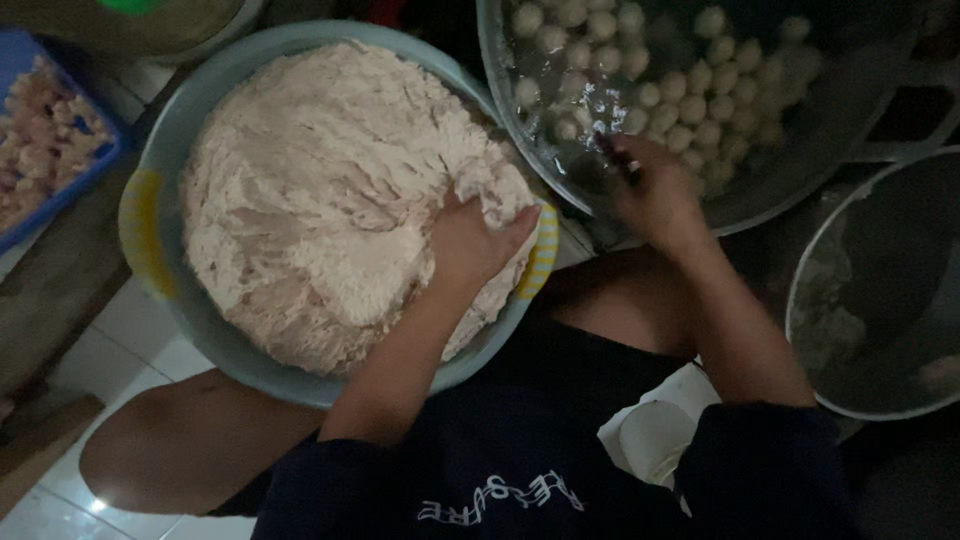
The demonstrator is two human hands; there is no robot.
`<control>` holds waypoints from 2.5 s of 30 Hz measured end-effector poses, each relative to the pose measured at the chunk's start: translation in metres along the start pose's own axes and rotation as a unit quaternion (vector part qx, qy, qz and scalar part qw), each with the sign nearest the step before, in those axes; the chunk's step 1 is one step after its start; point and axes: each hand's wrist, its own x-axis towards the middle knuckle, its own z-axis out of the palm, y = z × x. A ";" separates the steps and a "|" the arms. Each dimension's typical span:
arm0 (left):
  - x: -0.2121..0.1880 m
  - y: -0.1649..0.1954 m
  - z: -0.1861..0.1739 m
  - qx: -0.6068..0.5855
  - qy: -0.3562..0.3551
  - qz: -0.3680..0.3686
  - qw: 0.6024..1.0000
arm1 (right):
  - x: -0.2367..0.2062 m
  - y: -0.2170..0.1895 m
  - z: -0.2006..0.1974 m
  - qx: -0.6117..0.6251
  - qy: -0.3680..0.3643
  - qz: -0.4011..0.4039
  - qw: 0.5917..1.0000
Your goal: The person sits on the floor beside a large basin of pale meat paste and repeatedly scoops portions with a spoon, shaping and releasing balls of paste into a wide pan of water where finished balls accumulate. A tray of chopped meat pieces sits nearby.
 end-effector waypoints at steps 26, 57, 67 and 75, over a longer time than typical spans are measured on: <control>0.055 -0.086 -0.073 0.030 0.057 -0.154 0.986 | 0.003 0.001 0.005 -0.045 -0.013 0.029 0.998; 0.015 -0.040 0.015 -0.054 -0.089 0.007 0.995 | -0.031 -0.098 0.005 0.107 -0.145 0.020 0.983; 0.020 -0.021 -0.001 0.082 0.062 0.064 0.993 | -0.023 -0.064 0.002 0.265 -0.189 0.224 0.919; 0.018 -0.014 -0.005 -0.059 0.000 0.027 0.998 | -0.002 -0.007 0.000 -0.084 -0.022 0.013 0.996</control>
